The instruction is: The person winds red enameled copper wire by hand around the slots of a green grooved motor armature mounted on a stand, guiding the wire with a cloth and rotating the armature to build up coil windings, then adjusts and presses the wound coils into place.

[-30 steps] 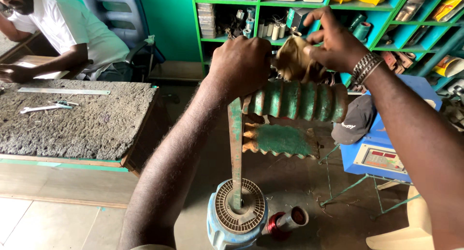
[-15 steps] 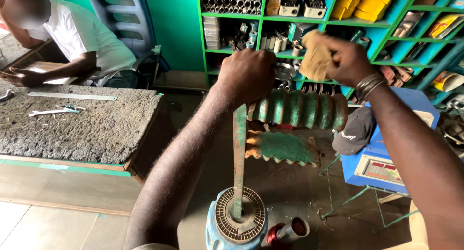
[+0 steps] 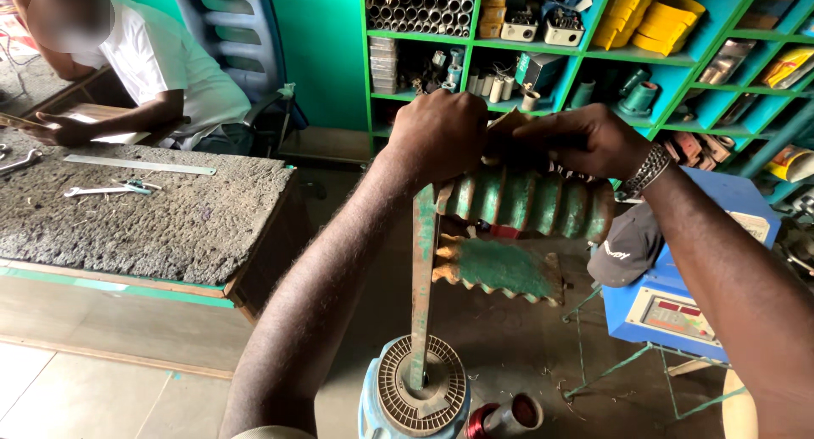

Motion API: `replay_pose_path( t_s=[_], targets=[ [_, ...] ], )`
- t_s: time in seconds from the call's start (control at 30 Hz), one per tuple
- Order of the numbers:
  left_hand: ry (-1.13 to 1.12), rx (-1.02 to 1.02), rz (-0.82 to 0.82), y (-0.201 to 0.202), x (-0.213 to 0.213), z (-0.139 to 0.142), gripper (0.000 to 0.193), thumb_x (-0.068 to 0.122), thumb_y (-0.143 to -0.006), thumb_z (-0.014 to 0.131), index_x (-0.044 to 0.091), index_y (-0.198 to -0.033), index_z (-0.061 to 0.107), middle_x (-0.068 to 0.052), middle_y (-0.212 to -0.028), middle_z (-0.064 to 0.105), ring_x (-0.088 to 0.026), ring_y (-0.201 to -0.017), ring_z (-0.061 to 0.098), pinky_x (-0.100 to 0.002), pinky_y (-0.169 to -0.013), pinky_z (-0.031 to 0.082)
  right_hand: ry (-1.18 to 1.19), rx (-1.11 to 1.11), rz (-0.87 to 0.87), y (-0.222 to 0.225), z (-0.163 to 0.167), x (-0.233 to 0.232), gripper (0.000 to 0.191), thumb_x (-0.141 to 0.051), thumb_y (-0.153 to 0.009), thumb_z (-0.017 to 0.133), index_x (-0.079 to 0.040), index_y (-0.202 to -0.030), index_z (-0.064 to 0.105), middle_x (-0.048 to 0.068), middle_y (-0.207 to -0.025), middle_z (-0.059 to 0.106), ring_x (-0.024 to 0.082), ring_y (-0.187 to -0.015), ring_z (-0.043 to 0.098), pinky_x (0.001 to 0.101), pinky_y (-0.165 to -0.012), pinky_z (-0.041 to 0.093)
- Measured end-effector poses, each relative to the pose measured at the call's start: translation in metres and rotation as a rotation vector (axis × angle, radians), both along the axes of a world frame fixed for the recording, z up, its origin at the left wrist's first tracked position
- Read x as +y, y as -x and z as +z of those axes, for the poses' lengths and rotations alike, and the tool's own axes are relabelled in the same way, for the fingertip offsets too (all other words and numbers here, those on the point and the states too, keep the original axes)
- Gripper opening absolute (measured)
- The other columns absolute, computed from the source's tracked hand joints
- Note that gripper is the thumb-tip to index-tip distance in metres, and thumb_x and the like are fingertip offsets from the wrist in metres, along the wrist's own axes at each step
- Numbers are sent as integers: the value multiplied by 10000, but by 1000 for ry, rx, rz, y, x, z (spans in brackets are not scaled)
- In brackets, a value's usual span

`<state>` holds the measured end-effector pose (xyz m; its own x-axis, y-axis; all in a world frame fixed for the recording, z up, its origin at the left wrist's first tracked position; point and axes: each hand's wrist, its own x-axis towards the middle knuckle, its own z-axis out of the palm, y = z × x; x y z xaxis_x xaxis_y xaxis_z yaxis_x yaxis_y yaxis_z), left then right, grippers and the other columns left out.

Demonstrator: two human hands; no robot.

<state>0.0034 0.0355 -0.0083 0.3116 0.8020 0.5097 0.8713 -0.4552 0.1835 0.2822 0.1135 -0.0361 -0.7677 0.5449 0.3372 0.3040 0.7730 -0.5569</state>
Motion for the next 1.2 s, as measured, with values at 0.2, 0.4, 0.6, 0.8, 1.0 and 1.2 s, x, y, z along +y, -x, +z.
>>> replay_pose_path(
  t_s=[0.2,0.4,0.6,0.8,1.0,1.2],
  targets=[
    [-12,-21,2,1,1,-2,252,275,-926,560,123,-906,760,-170,-860,741,-384,-848,728,-526,-756,578,390,314,32,3,-1,2,492,-19,-925,561,-132,-1395,470,82,-1320,667,148,-1213,649,340,-1028,553],
    [-4,-42,-2,0,1,-3,247,275,-918,557,138,-918,762,-166,-852,740,-383,-844,727,-533,-771,570,166,195,-92,9,-3,13,300,-131,-957,707,-44,-1236,641,65,-1157,714,117,-1078,677,314,-958,568],
    [-70,-1,-27,-1,1,-4,231,301,-891,590,146,-919,759,-155,-878,749,-369,-889,724,-526,-787,570,-5,-93,-173,37,1,9,263,-193,-931,701,-62,-1158,722,34,-1010,769,102,-926,708,297,-822,572],
    [-115,-16,20,-3,-8,1,252,357,-846,683,122,-910,750,-194,-862,723,-415,-849,709,-547,-723,564,-348,-168,-335,58,5,-3,145,-137,-897,695,-73,-1011,759,125,-920,755,255,-876,734,377,-771,564],
    [-296,143,146,-12,-6,10,159,215,-702,744,142,-843,741,-132,-881,739,-326,-836,739,-442,-603,595,-451,-98,-285,72,-4,8,131,-46,-919,605,-60,-980,721,155,-889,737,324,-865,727,439,-818,559],
    [-492,98,201,-27,-42,-18,46,173,-795,683,136,-799,711,-77,-810,724,-262,-717,728,-398,-533,567,-361,-100,-201,79,5,11,111,-72,-901,634,-43,-981,705,165,-919,727,325,-895,729,421,-779,559]
  ],
)
